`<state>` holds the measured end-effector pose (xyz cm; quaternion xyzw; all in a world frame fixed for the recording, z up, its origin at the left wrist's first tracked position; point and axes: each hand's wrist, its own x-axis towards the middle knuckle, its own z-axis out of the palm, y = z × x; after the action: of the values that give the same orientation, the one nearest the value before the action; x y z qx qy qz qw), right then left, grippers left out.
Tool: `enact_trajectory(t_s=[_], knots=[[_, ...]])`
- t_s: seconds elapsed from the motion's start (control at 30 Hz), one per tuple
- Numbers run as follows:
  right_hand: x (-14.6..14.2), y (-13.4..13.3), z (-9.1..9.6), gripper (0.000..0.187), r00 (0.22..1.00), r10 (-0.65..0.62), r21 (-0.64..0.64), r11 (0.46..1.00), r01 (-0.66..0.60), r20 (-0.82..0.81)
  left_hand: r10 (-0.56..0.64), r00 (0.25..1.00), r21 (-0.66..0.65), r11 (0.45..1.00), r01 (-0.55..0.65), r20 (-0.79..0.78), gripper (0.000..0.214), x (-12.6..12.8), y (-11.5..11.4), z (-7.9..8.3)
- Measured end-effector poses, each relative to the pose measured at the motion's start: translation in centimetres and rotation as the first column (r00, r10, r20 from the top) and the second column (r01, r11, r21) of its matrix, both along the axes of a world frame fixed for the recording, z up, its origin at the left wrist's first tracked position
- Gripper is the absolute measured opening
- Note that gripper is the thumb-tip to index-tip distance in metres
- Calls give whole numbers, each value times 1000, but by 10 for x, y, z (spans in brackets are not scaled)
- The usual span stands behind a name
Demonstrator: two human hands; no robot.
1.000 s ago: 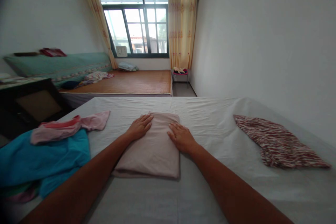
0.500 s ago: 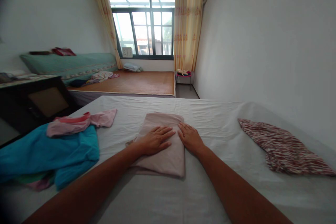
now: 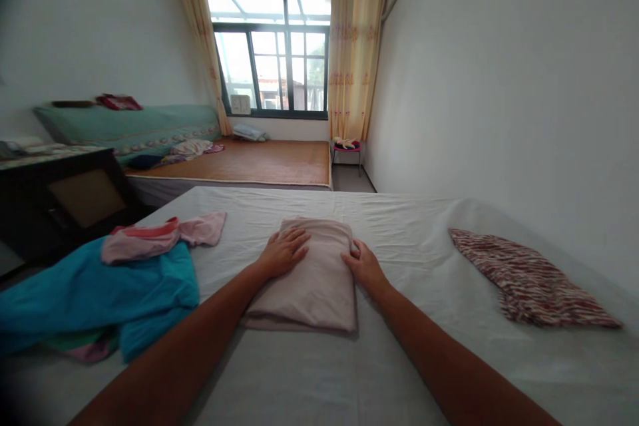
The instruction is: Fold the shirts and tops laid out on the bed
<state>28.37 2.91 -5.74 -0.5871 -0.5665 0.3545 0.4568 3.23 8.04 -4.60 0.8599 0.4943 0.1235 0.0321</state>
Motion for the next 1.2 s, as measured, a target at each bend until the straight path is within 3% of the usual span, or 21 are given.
enact_trajectory(t_s=[0.13,0.27,0.4,0.5,0.57,0.67,0.8,0.9,1.0,1.1,1.2], knots=[[-11,-21,20,62,979,-41,-151,989,11,-200,0,1000,14,1000,0,11,49,0,0,-2],[-25,-37,36,41,890,68,-303,926,-225,-452,5,1000,26,1000,-6,20,48,0,0,-5],[-46,-33,35,33,800,66,-296,909,-295,-596,-3,999,35,999,1,36,45,0,-4,-1],[-43,-24,38,36,817,46,-252,940,-230,-575,-24,995,16,1000,22,95,41,-3,-4,9],[-23,-21,46,40,846,45,-209,961,-182,-531,-22,983,8,1000,21,182,42,-6,-2,14],[29,-24,62,44,870,104,-173,962,-211,-483,-5,953,33,999,-5,301,47,-9,5,14],[91,-42,67,51,881,150,-203,943,-264,-449,-32,979,42,999,24,202,43,-6,11,-1],[105,-52,55,53,881,138,-240,933,-269,-453,-73,993,92,994,65,87,40,-5,14,-12],[102,-48,53,54,859,161,-186,941,-282,-486,-100,993,92,991,95,55,43,-7,19,-16],[113,-37,73,56,842,217,-66,956,-285,-493,-131,990,89,988,126,55,46,-11,23,-14],[159,-26,107,63,876,231,21,969,-245,-424,-143,988,102,985,137,63,47,-12,25,-12]])
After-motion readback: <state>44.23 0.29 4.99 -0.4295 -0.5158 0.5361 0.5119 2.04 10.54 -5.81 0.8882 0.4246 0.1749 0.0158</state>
